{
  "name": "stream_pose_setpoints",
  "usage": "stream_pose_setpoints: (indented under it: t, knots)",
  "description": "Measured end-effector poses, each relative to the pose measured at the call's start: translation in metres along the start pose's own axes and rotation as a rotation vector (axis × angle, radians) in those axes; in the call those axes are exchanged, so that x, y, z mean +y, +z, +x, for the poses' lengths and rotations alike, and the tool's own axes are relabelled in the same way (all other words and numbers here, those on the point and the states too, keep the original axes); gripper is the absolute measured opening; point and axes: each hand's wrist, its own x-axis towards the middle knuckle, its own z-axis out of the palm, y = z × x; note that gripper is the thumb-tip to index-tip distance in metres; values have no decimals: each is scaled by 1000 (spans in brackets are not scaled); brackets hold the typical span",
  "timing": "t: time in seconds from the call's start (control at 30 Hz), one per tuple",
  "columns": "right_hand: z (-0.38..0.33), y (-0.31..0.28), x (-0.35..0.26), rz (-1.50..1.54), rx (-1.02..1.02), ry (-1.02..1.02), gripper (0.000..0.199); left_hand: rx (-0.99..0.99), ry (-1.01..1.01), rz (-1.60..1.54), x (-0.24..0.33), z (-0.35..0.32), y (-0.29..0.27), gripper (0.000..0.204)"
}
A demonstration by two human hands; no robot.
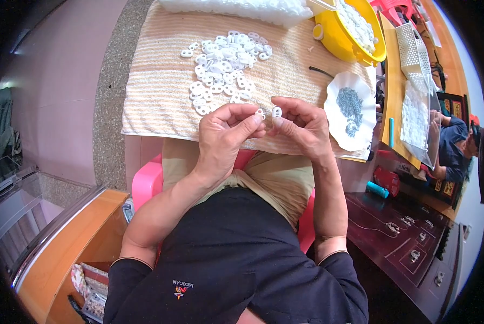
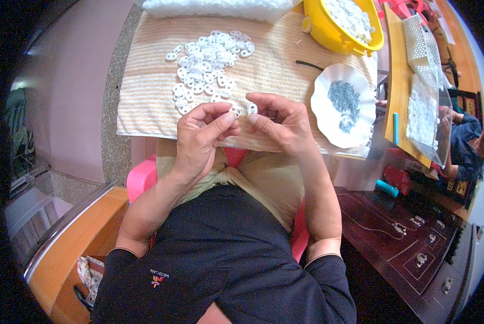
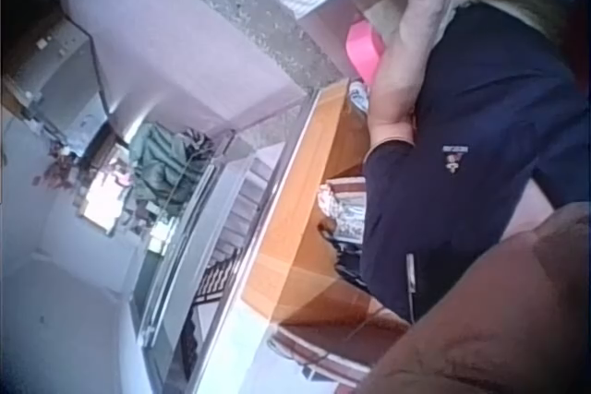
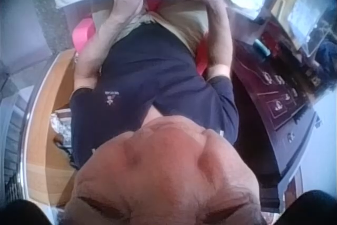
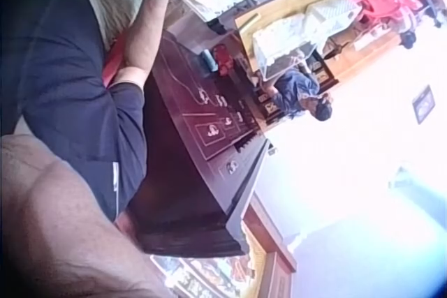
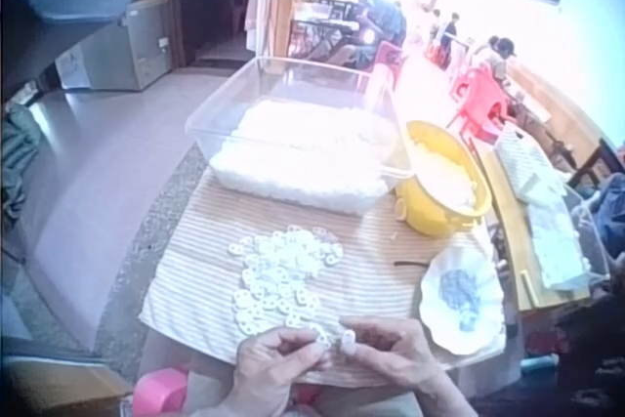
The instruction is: Assembling small white plastic components by manually inserting small pieces into them.
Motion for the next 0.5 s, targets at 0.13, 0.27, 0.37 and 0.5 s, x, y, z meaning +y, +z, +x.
stream_pose_setpoints:
  t: [0.13, 0.27, 0.37, 0.5]
  knots:
    - [1, 0, -1, 41, -20, -35, 29, -5, 0, 15, 0, 0, 0, 17]
    - [0, 3, -5, 116, 15, -4, 29, -11, -1, 22, 1, 0, 1, 17]
    - [0, 2, -4, 122, 14, 6, 28, -16, -1, 31, 1, 0, 1, 16]
    - [-1, 1, -4, 94, -3, 8, 30, -18, -6, 33, 1, 0, 1, 16]
